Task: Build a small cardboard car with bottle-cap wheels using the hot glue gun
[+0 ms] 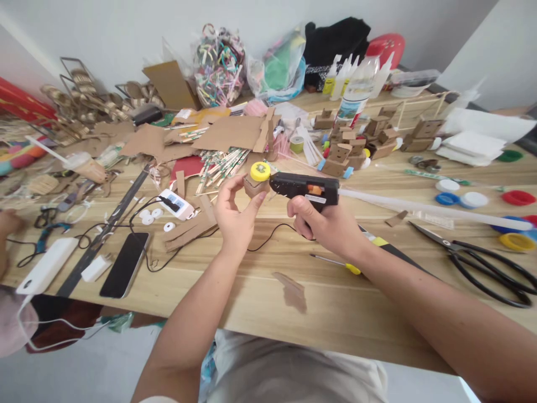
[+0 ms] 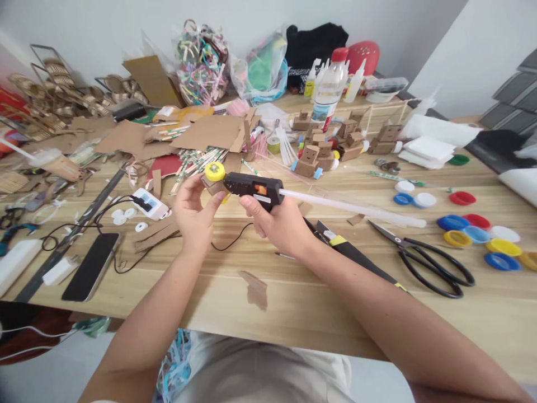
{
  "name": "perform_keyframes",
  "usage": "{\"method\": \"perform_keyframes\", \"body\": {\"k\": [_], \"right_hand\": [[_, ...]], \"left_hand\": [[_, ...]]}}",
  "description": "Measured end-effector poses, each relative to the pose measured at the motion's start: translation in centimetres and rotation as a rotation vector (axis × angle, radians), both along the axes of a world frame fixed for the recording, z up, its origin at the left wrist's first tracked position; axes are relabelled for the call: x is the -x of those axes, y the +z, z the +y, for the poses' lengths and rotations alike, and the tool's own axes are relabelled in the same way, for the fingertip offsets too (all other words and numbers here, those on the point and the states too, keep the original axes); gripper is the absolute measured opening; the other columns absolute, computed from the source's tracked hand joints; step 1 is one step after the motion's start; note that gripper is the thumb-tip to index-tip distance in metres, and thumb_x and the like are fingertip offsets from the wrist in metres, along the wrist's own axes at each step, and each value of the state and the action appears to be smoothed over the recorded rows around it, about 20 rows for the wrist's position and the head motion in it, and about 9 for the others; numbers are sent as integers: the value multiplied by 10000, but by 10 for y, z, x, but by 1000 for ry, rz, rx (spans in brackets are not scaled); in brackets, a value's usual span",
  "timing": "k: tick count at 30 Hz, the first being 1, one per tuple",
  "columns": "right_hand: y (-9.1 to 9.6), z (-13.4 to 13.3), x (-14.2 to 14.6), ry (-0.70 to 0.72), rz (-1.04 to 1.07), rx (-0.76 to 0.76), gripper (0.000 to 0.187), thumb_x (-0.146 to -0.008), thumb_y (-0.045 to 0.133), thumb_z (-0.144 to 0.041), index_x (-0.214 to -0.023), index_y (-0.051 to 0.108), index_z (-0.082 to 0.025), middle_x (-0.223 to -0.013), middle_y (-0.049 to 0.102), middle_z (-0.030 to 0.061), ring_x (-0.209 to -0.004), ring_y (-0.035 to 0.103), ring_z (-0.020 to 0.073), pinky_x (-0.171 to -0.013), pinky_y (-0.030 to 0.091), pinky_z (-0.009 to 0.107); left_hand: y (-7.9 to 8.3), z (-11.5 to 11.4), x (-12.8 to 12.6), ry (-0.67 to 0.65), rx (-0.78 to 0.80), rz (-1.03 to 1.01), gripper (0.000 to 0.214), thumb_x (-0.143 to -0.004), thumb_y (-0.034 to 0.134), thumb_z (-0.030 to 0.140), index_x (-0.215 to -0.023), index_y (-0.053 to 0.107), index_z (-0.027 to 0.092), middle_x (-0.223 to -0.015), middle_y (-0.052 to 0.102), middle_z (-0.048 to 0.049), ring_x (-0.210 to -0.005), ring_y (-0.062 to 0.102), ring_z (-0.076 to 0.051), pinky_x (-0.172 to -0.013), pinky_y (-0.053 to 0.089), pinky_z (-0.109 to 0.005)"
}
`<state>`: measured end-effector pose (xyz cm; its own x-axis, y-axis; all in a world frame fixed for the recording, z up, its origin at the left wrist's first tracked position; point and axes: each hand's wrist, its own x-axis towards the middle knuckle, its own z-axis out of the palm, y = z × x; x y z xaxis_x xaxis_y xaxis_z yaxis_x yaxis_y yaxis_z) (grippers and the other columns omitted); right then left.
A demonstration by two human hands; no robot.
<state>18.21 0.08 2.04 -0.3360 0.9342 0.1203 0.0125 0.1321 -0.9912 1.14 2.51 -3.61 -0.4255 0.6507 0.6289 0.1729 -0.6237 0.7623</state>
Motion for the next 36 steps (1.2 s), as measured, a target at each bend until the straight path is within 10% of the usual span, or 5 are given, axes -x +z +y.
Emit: {"method": "perform_keyframes", "body": {"k": [11, 27, 36], "right_hand": [[1, 2, 0, -64, -12, -8, 696, -711, 661, -911, -809, 524, -236, -558, 499, -69, -370, 408, 81, -369, 326, 269], [3, 3, -4, -36, -85, -6, 731, -696, 626, -952, -756, 541, -228, -451, 453, -78, -353, 394, 87, -385, 295, 264], [7, 2, -7, -72, -29, -70, 639, -793, 666, -847, -831, 599, -212, -405, 417, -98, -378, 386, 94, -424, 353, 266]], "left_hand": [[3, 3, 1, -197, 143, -212, 612, -578, 981, 580, -1052, 740, 275, -1087, 764, -37, -1019, 738, -204, -985, 569, -357], [14, 1, 5, -458, 393, -561, 512, -553, 1002, 307, -983, 731, 250, -1008, 783, -18, -1222, 701, -244, -1040, 534, -357], [25, -5, 2, -570, 515, -699, 302, -631, 937, 135, -786, 692, 223, -858, 799, 28, -829, 753, -135, -726, 534, -216]]}}
